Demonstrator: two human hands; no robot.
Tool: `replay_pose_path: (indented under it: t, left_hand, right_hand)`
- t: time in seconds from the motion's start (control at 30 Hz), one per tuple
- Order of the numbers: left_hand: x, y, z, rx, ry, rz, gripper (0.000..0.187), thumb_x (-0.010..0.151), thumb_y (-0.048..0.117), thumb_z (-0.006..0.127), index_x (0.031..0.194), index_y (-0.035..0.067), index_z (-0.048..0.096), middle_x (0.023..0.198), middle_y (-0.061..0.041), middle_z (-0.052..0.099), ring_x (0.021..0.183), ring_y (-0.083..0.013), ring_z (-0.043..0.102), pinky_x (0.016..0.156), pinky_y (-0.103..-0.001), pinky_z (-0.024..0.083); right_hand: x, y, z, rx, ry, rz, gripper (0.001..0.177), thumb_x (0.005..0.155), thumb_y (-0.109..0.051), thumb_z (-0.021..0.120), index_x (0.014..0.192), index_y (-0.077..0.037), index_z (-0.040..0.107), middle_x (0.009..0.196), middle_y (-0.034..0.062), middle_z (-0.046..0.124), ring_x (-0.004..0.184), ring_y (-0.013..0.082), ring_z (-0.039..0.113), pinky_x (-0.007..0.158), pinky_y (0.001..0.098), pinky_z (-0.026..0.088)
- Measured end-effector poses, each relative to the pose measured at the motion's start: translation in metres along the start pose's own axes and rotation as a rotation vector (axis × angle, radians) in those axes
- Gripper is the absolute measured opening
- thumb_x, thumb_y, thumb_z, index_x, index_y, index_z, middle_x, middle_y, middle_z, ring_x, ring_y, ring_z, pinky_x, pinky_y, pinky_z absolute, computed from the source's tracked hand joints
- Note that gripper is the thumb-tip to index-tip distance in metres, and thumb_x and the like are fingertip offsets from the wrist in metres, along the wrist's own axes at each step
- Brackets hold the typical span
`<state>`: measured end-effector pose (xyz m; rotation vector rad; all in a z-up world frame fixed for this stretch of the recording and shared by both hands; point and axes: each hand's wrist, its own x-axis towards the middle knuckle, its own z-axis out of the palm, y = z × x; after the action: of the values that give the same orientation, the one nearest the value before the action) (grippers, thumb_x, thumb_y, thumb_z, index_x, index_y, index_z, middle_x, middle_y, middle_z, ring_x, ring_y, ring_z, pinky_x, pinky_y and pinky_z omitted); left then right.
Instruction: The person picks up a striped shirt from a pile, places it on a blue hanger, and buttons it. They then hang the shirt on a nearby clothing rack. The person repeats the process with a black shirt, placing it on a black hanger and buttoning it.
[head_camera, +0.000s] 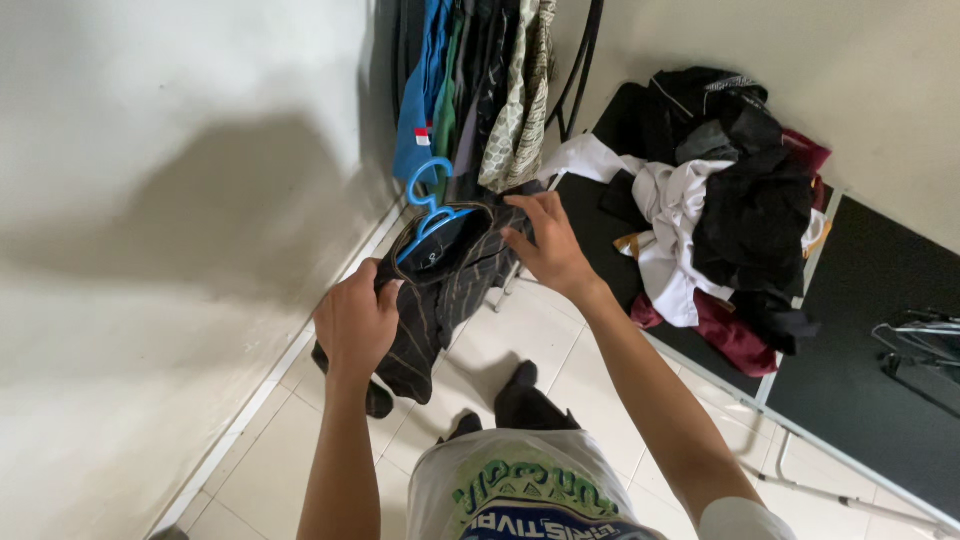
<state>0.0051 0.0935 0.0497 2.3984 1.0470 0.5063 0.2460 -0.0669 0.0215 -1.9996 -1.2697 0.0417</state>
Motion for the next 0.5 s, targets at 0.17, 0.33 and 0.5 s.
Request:
replay_pose_path:
  t: [0.17,0.33,0.5]
  left_hand:
    - [0.023,0.016,0.013,0.004,0.029,0.003,0.023,0.091,0.029,0.073,0.101,0.01,0.067,0.072,-0.012,0.069,0.073,-0.0374,0.067,0.065,-0.048,0.048]
    - [0.058,0.042,0.03,-0.009,0.0,0.002,0.023,0.092,0.031,0.071,0.096,0.009,0.066,0.075,-0.011,0.071,0.076,-0.037,0.068,0.064,-0.048,0.049]
    - [0.09,0.069,0.045,-0.08,-0.02,0.059,0.022,0.089,0.027,0.07,0.098,0.008,0.065,0.086,-0.013,0.073,0.083,-0.0388,0.068,0.066,-0.05,0.049]
  right_hand:
    - [0.03,0.036,0.001,0.121,-0.037,0.001,0.047,0.094,-0.012,0.071,0.138,-0.004,0.056,0.124,0.0186,0.062,0.113,0.0337,0.064,0.096,0.0404,0.053]
    - [0.065,0.067,-0.012,0.147,-0.067,0.02,0.05,0.092,-0.008,0.072,0.139,-0.002,0.056,0.132,0.0196,0.061,0.111,0.0344,0.065,0.089,0.0406,0.055]
    - [0.092,0.097,-0.037,0.178,-0.088,0.151,0.051,0.089,-0.011,0.073,0.137,-0.007,0.058,0.13,0.0155,0.062,0.109,0.0285,0.067,0.078,0.0367,0.057]
